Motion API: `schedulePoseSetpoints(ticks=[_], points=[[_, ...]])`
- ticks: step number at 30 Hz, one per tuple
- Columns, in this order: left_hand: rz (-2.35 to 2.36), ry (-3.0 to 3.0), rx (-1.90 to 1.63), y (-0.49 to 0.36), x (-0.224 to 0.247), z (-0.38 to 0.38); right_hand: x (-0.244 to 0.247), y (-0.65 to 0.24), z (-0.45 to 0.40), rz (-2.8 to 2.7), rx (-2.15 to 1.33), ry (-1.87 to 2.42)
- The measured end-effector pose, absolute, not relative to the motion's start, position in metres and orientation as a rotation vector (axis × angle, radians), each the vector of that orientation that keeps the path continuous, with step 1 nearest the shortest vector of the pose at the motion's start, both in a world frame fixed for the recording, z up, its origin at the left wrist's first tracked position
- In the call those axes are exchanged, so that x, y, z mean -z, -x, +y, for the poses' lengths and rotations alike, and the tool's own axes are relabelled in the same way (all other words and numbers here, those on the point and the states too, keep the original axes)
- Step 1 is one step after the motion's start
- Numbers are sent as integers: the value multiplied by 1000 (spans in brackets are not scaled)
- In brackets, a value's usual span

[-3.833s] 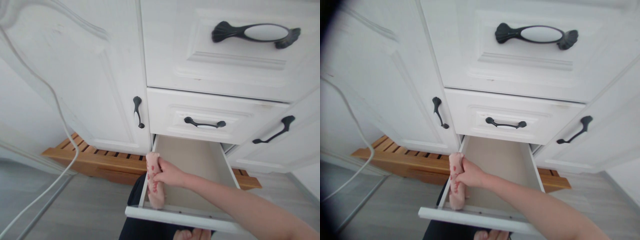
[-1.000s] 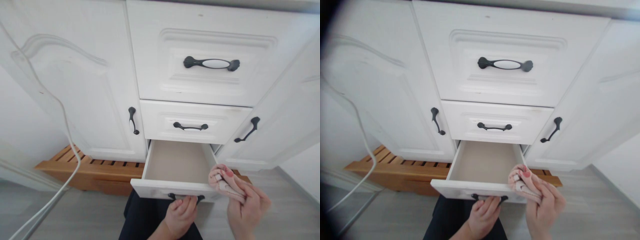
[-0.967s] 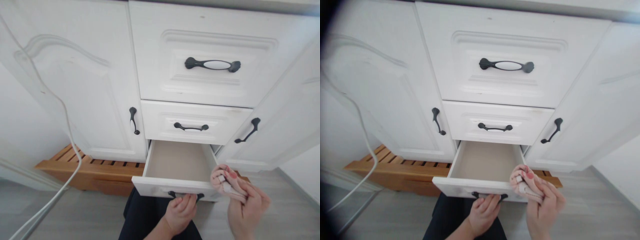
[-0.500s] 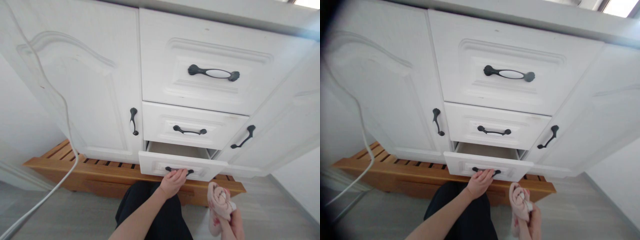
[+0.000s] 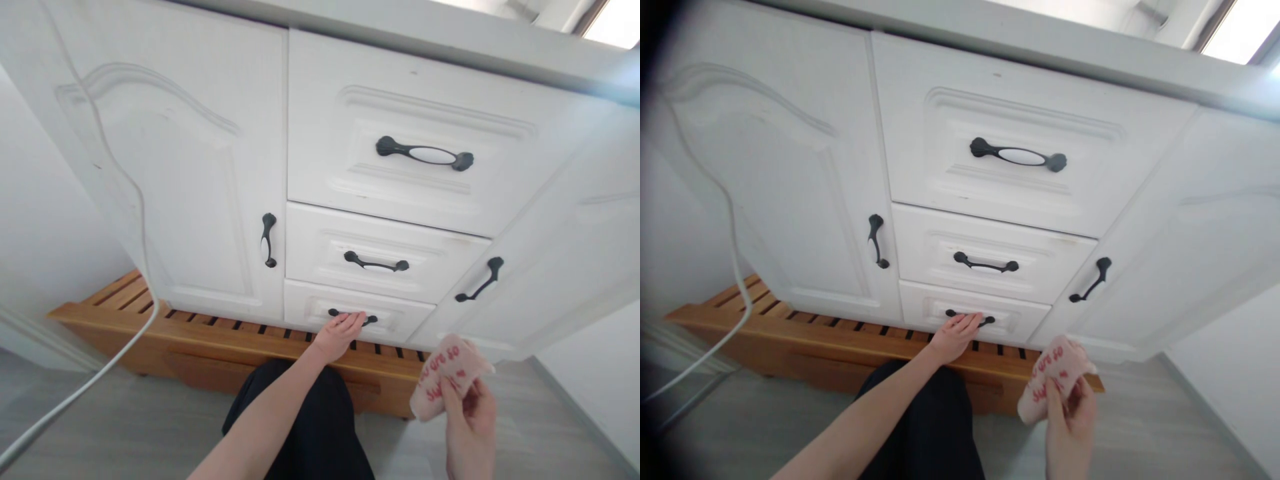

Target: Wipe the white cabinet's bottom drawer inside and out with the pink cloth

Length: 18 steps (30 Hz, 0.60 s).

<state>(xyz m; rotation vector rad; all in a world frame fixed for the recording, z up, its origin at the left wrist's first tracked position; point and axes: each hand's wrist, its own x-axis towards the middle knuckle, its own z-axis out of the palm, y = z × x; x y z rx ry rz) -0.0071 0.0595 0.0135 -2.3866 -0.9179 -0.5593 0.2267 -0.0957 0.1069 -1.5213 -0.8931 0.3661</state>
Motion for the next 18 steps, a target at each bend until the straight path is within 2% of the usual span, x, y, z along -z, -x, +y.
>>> schedulePoseSetpoints(ticks=[5, 9, 14, 18], points=[[-1040, 2396, 563, -1, -24, 49, -122, -260, -55, -1174, 23, 1593], [-1117, 2409, 560, -6, -31, 35, -127, -271, -6, -1454, 293, 1472], [-1197, 2387, 594, -14, -28, 31, -128, -241, 34, -1661, 378, 1339], [-1246, 2347, 687, -23, -19, 35, -132, -174, 38, -1883, 297, 1237]])
